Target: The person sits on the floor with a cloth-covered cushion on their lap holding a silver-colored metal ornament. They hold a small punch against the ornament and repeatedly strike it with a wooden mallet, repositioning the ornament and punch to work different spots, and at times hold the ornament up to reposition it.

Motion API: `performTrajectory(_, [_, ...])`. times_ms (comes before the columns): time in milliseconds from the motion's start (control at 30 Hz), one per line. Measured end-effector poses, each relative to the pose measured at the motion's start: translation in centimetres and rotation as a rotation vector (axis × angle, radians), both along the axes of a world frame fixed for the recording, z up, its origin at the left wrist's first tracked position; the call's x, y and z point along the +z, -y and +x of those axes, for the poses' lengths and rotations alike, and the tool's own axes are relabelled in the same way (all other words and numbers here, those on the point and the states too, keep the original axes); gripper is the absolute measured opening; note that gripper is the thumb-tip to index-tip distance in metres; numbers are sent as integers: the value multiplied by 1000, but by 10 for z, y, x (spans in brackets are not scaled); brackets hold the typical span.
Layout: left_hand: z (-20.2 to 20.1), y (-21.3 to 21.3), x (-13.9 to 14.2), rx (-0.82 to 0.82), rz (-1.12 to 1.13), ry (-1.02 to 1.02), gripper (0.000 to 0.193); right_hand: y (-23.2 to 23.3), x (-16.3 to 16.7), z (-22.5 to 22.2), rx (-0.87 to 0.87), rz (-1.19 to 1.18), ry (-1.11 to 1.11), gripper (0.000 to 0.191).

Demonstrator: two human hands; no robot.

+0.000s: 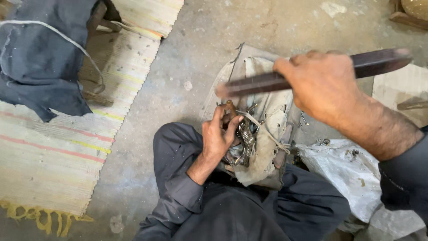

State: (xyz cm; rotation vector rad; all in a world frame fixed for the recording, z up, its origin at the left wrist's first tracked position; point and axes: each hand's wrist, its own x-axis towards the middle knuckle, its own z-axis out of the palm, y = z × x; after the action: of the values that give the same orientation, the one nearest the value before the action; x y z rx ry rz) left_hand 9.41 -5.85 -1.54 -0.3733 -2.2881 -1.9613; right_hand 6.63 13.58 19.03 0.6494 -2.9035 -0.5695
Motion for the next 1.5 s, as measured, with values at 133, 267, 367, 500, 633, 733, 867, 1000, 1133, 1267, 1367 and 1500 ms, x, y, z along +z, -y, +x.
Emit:
performTrajectory(133, [1,2,-1,17,-58,-41,36,-4,-9,0,-45,65,56,31])
performTrajectory(267, [0,1,-4,-7,-47,10,37,-10,-11,-3,-88,-26,22,36])
performTrajectory(367, [-1,1,-6,37,-113,-22,38,-8,-8,-3,-112,221,168,32])
performTrajectory(500, [1,1,-7,-3,-11,47,36,-4,0,2,-24,33,4,27])
performTrajectory(633, [4,-1,-9,73,-56,-147,38,-3,-1,3,4,73,28,32])
performTrajectory(733, [8,-2,-10,77,51,-52,28,-5,-5,0,36,104,47,34])
performTrajectory(867, [13,-5,-13,134,184,111,29,-7,-3,-2,108,51,-19,44])
performTrajectory(1000, [13,-6,-16,144,167,94,29,1,-1,-10,216,-40,-110,42])
performTrajectory(1133, [12,-8,-18,193,94,63,34,13,-5,-18,278,-79,-125,32])
performTrajectory(1267, [12,-8,-18,196,47,-4,33,27,-11,-23,290,179,-139,22])
performTrajectory(1367, [12,-8,-16,178,86,26,33,31,-8,-25,225,101,-50,21])
performTrajectory(1500, [12,-8,-13,142,129,59,33,32,-5,-23,218,75,-124,25])
